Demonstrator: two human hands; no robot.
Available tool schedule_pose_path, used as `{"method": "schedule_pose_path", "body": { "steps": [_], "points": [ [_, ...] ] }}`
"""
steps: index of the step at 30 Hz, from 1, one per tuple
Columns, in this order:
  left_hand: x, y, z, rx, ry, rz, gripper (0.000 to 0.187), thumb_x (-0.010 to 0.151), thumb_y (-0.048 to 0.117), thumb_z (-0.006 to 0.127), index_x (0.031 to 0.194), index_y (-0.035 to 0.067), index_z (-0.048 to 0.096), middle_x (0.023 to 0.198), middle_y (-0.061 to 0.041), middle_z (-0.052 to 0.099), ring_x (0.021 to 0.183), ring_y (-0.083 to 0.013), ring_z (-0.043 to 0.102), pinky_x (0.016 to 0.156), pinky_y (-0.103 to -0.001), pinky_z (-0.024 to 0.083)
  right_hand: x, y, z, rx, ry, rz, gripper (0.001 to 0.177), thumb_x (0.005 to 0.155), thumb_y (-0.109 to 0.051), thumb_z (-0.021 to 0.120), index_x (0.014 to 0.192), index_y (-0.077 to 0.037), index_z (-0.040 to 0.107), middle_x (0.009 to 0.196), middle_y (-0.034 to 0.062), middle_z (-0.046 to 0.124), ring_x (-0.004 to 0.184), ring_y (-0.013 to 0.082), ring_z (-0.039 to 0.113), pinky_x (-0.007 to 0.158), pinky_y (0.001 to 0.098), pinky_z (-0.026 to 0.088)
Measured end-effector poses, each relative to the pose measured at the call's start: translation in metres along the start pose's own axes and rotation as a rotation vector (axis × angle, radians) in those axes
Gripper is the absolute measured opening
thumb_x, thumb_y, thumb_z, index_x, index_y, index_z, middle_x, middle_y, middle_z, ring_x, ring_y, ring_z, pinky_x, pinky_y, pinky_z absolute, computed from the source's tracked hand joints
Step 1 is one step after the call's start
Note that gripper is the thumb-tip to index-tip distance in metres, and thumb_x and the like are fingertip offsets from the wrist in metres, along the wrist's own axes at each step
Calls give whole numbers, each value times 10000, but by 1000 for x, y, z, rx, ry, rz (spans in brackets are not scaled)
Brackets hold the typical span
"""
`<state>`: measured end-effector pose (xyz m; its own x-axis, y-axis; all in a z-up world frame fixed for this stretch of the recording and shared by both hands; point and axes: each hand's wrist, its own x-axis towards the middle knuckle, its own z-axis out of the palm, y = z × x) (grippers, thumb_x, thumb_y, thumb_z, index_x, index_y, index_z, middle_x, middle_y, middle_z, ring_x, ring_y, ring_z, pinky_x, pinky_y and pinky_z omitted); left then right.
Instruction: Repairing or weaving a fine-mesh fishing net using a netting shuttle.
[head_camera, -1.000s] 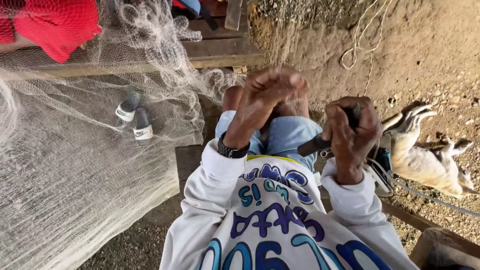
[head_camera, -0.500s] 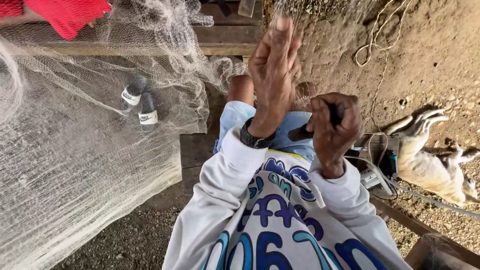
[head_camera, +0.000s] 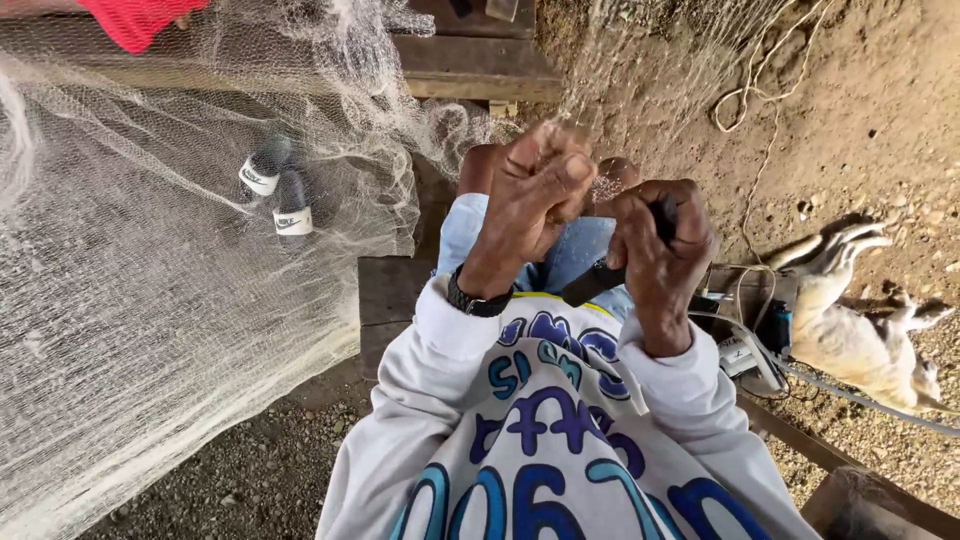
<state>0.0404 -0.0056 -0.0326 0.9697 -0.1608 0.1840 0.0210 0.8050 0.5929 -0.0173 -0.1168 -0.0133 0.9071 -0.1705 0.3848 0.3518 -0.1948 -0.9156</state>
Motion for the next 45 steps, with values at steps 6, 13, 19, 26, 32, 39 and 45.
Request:
{"method": "schedule_pose_path", "body": {
  "steps": [6, 13, 19, 26, 32, 39, 45],
  "points": [
    [-4, 8, 3, 330, 46, 59, 147, 838, 200, 576, 763, 74, 568, 420, -56, 459, 313, -54, 317, 380, -174, 366, -2, -1, 5, 12, 5, 16, 33, 913, -20, 496, 897, 8, 487, 598, 138, 567, 354, 114, 504, 342, 233, 439],
    [3, 42, 25, 789, 110, 132, 302, 897, 337, 475, 740, 94, 566, 387, -54, 440, 316, -57, 273, 422, -187, 340, -3, 16, 10, -137, 25, -98, 15, 891, -26, 512, 887, -12, 508, 698, 170, 616, 363, 95, 507, 327, 185, 406],
    [9, 32, 15, 795, 248, 205, 296, 941, 330, 416, 839, 87, 549, 666, -87, 567, 579, -120, 478, 593, -255, 399, 0, 14, 32, -239, 53, -166, 56, 875, -33, 529, 893, -59, 482, 790, 128, 551, 438, 107, 521, 377, 212, 453],
    [22, 25, 11, 458, 365, 227, 285, 924, 235, 464, 779, 29, 598, 543, -57, 507, 395, -66, 442, 378, -195, 404, -7, 16, 48, -333, 102, -164, 150, 799, -88, 663, 891, -94, 544, 643, 71, 552, 508, 203, 585, 441, 280, 454],
    [24, 18, 0, 309, 412, 185, 270, 919, 254, 472, 729, 79, 552, 490, 5, 429, 360, -34, 373, 337, -144, 326, -5, 2, 58, -236, 177, -78, 111, 756, -96, 690, 834, -109, 612, 593, 45, 619, 471, 157, 616, 411, 219, 463],
    [12, 8, -1, 550, 420, 207, 240, 933, 254, 446, 810, 97, 579, 584, -27, 543, 452, -28, 409, 414, -136, 376, 4, -7, 49, -177, 147, -84, 91, 780, -40, 652, 820, -73, 578, 485, 49, 562, 383, 136, 565, 396, 232, 462],
    [17, 5, 8, 609, 425, 308, 291, 910, 205, 495, 677, 53, 582, 547, -75, 554, 514, -68, 433, 566, -244, 401, 14, -9, 38, -70, 132, -131, 81, 778, 13, 626, 786, -31, 559, 502, 23, 474, 335, 145, 554, 369, 242, 472]
  ]
}}
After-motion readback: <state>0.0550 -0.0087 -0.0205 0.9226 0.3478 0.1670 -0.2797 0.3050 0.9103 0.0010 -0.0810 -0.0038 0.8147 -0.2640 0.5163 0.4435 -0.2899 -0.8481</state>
